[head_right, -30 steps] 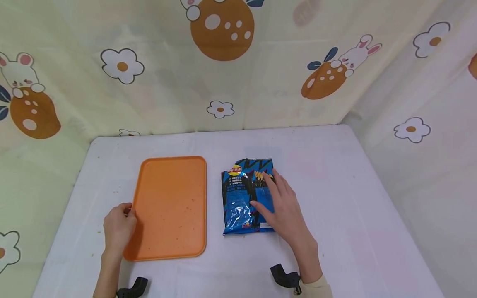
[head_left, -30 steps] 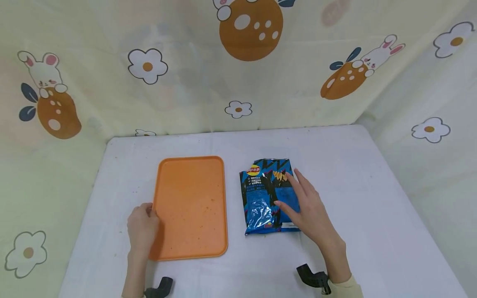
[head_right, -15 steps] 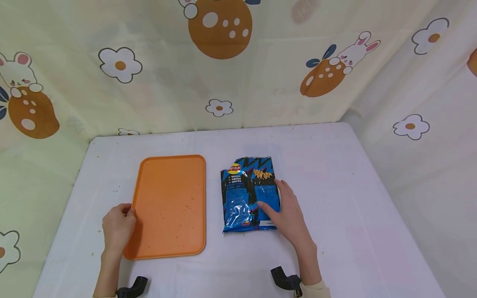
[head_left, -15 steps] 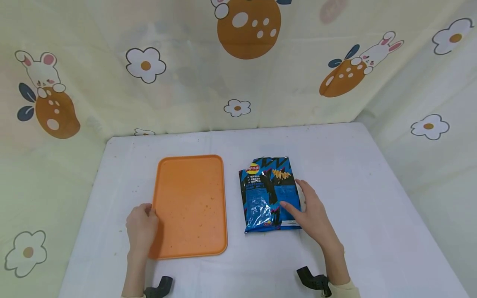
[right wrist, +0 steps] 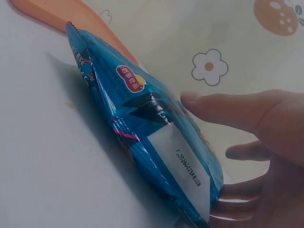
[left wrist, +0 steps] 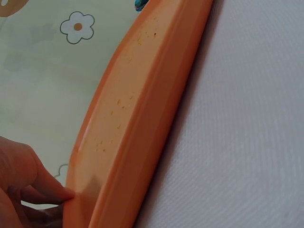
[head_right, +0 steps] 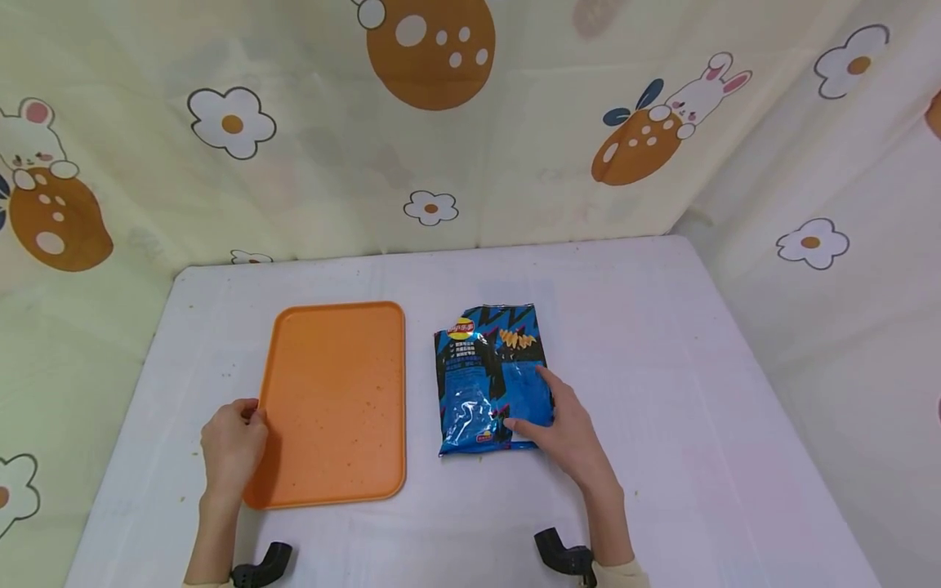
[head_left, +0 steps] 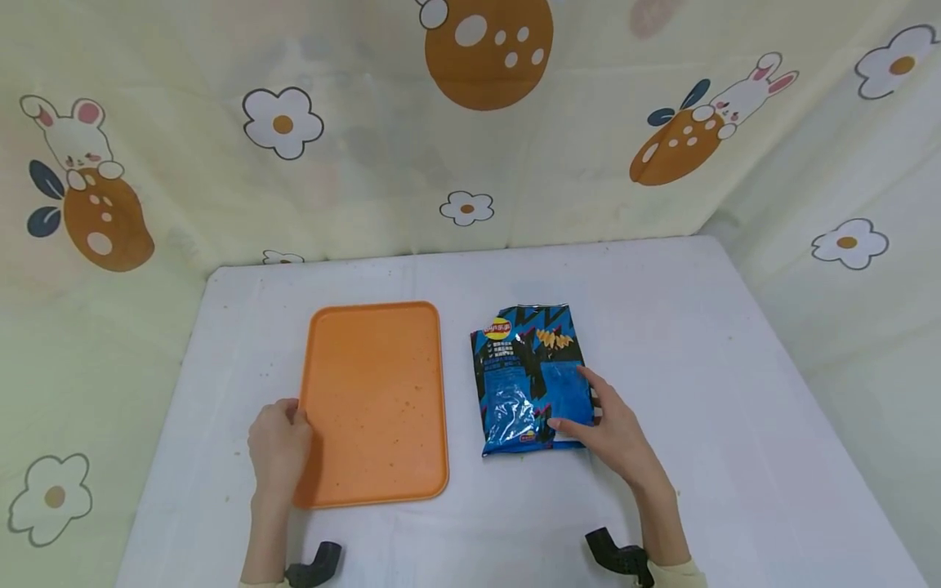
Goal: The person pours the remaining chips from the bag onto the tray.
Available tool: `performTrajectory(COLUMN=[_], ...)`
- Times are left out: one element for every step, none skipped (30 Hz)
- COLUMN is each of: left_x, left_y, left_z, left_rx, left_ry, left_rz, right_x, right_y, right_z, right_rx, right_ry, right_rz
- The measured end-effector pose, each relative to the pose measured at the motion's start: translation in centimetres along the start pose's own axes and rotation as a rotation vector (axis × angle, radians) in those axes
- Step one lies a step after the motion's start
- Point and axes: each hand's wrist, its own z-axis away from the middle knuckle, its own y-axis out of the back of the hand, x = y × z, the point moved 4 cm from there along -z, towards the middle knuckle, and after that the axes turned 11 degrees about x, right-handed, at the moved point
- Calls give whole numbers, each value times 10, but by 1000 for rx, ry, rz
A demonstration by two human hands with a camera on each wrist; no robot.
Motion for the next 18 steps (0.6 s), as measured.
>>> performTrajectory(left_x=[0, 1, 1, 2, 2, 3, 3, 4, 4, 4, 4, 4, 3, 3, 3, 2, 2, 2], left_y=[0, 0, 0, 0, 1, 1, 1, 1, 1, 0, 0, 0, -1, -1, -1, -1, -1, -1], left_z=[0, 0, 0, 0, 0, 0, 0, 0, 0, 0, 0, 0, 0, 0, 0, -1, -1, -1], left_rx=[1, 2, 3, 1, 2, 2, 3, 0, -1, -3, 1, 2, 3, 4, 7, 11, 13, 13], left_ry=[1, 1, 2, 3, 2, 1, 0, 1, 0, 1, -2, -4, -6, -10, -16, -21, -25, -27], left_rz=[-2, -3, -3, -3, -2, -1, 1, 1, 2, 2, 3, 4, 4, 4, 6, 7, 6, 7], right_x=[1, 2, 3, 4, 4, 6, 7, 7, 8, 9, 10, 10, 11, 11, 12, 12, 13, 13], right_y=[0, 0, 0, 0, 0, -1, -1, -1, -2, -2, -3, -3, -4, -4, -4, -4, -5, -5], right_z=[0, 0, 0, 0, 0, 0, 0, 0, 0, 0, -1, -1, -1, -2, -2, -2, -2, -2], right_rx=[-4, -7, -11, -14, -18, -22, -26, -29, -33, -36, -38, -39, -40, -40, -39, -37, -31, -25], right_ry=[5, 10, 16, 20, 23, 27, 29, 31, 36, 38, 40, 43, 45, 49, 52, 53, 57, 63], right_rz=[3, 5, 8, 13, 16, 20, 23, 25, 29, 31, 31, 33, 34, 36, 37, 36, 37, 38])
